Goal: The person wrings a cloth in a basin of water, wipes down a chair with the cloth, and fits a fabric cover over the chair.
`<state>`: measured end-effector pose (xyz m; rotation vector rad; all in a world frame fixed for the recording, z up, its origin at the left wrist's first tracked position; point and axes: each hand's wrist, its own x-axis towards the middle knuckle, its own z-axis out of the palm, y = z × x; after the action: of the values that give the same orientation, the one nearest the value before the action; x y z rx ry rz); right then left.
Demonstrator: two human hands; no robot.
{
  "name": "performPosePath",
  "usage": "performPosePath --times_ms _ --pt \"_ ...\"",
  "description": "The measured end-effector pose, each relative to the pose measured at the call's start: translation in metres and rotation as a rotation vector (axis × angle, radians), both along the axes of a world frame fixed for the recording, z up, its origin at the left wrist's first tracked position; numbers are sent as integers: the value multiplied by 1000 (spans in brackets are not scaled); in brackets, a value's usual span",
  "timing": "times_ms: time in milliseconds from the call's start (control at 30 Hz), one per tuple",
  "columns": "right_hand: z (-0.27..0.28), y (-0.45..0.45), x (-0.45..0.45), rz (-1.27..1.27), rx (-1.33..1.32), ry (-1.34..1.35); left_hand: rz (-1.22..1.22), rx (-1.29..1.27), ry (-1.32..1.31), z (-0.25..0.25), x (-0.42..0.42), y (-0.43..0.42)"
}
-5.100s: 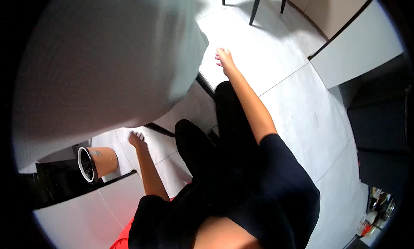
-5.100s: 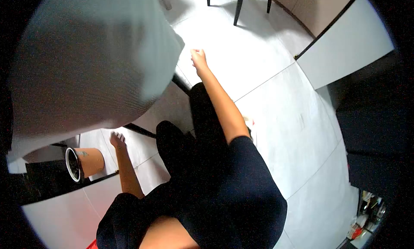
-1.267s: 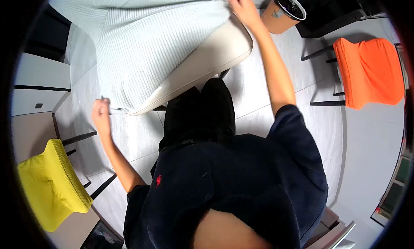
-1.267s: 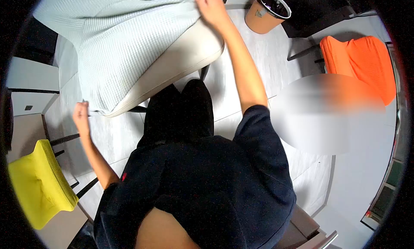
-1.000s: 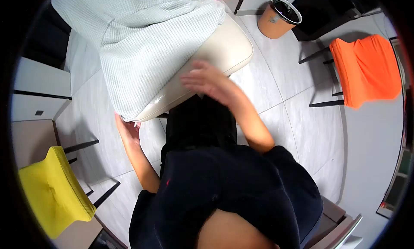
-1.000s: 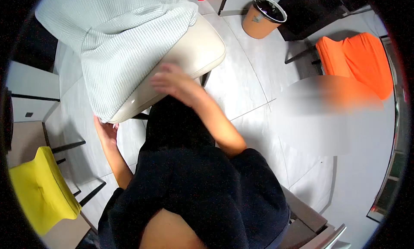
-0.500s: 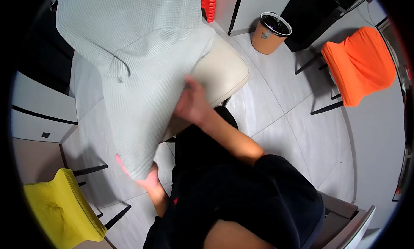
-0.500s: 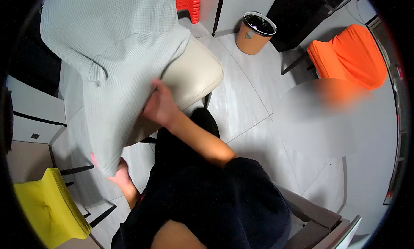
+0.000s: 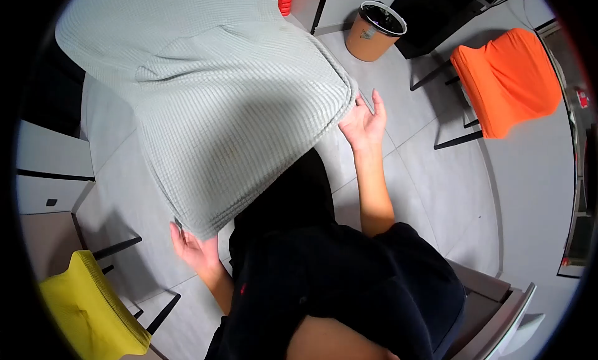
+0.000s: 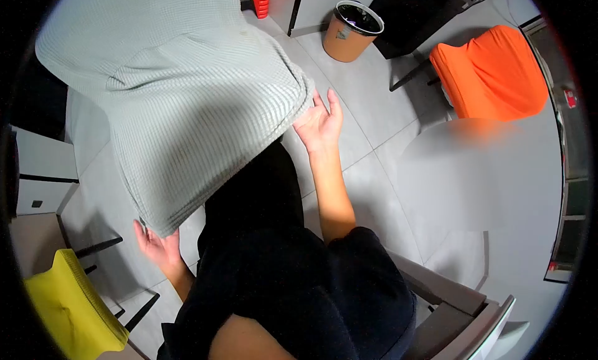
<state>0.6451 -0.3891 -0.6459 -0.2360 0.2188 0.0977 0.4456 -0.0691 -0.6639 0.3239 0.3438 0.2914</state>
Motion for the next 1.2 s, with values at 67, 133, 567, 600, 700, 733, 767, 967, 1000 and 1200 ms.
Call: performPosePath --times_ms 67,133,567,600,700,733,767,967,1000,1200 --pt "-15 -5 19 23 3 11 21 30 113 -6 2 9" --pt "-24 -4 35 17 -132 81 7 -10 222 -17 6 18" --pt "-168 -5 70 -19 -117 360 -108 248 660 -153 38 58" --pt "-169 -6 71 -20 -290 354 -138 320 637 -148 45 54" --pt "-182 -11 53 -21 -639 381 18 361 728 -163 56 50" --pt "-194 -7 48 -53 -744 449 12 373 729 -172 54 54" --pt "-201 9 37 -88 -846 522 68 366 808 -165 50 57" --pt "-200 39 28 0 -753 291 1 279 723 -199 74 101" --pt "-165 27 12 220 -530 250 -37 358 708 -195 73 110" --pt "-59 -11 57 -602 -1451 -80 525 1335 763 -41 116 144"
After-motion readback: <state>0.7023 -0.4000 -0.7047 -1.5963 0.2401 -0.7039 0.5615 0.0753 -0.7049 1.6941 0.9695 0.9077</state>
